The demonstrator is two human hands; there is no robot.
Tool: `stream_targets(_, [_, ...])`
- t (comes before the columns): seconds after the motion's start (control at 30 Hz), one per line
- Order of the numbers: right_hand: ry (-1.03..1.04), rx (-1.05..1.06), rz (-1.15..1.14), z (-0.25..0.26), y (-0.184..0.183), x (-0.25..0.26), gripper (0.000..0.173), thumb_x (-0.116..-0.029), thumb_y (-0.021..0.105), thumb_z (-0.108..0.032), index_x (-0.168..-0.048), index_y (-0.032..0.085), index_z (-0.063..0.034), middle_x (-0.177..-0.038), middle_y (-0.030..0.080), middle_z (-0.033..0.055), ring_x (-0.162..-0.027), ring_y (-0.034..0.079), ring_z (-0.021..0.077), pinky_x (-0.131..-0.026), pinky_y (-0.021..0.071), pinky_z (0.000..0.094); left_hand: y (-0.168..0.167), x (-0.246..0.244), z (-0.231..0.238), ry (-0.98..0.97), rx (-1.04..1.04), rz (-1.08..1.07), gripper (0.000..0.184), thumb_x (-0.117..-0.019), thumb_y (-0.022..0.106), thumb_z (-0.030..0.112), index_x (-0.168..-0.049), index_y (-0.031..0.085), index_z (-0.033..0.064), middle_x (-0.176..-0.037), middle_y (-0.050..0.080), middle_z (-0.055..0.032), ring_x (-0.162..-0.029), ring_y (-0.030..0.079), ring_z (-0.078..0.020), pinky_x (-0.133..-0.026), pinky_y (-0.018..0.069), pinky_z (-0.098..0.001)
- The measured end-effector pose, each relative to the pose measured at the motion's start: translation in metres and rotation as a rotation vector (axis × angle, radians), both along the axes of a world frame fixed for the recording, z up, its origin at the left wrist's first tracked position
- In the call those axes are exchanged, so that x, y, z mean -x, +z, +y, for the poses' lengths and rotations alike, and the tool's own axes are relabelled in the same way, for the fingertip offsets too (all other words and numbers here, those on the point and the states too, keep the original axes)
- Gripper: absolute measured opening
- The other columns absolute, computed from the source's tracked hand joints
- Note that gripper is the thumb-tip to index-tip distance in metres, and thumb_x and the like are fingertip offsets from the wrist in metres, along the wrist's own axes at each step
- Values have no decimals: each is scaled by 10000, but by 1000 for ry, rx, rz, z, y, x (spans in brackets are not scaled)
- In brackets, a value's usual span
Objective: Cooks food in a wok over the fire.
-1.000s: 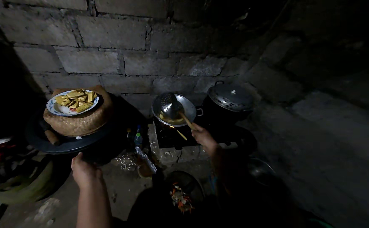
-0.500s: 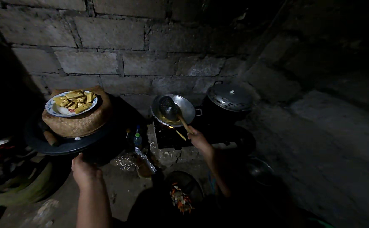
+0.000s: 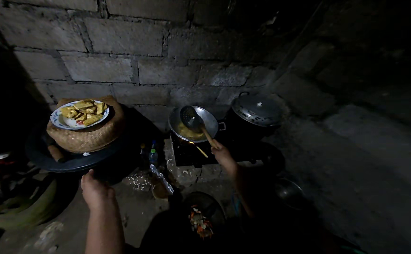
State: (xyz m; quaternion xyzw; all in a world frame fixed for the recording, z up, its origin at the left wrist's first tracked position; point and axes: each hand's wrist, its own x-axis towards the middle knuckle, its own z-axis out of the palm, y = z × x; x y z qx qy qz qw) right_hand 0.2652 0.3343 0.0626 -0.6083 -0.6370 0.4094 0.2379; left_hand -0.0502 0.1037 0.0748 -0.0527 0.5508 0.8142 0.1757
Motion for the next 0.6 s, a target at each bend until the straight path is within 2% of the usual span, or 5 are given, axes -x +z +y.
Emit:
stream_targets(0.1, [37, -29, -170, 1, -7, 6, 527, -1100, 447, -163, -1616, 346, -135, -1531, 512, 185, -1376, 535, 322, -1141, 421, 501, 1, -2, 0, -4, 1, -11, 324, -1071, 434, 222, -1345, 498, 61, -1113, 588, -93, -926, 592, -148, -767, 519, -351])
stream_targets(0.2, [19, -71, -156, 6, -9, 8, 524, -1101, 440, -157, -1614, 342, -108, -1550, 492, 187, -1422, 494, 318, -1176, 389, 495, 2, -1, -1, 9, 9, -22, 278, -1062, 455, 219, -1297, 509, 82, -1020, 561, -60, -821, 561, -113, -685, 496, -304])
stream_targets(0.37, [-46, -88, -39, 11, 1, 0, 517, -1102, 451, -177, -1608, 360, -124, -1467, 546, 225, -1228, 607, 346, -1025, 489, 499, -1, 2, -2, 22, 8, -12, 199, -1066, 447, 226, -1207, 523, 108, -899, 532, -17, -688, 521, -81, -582, 462, -261])
stream_targets(0.53, [-48, -51, -72, 13, -1, -4, 523, -1099, 463, -166, -1610, 357, -133, -1514, 520, 195, -1311, 572, 332, -1081, 461, 492, 2, -2, 1, -4, 20, -24, 359, -1077, 431, 234, -1384, 483, 56, -1201, 578, -122, -1010, 589, -187, -832, 518, -399])
stream_targets(0.6, [-34, -26, -49, 12, -9, -6, 524, -1092, 472, -151, -1604, 365, -118, -1499, 525, 203, -1236, 602, 328, -1021, 490, 480, 2, -2, 2, 5, 23, -24, 356, -1080, 428, 233, -1382, 484, 53, -1204, 583, -124, -1013, 596, -187, -825, 523, -395])
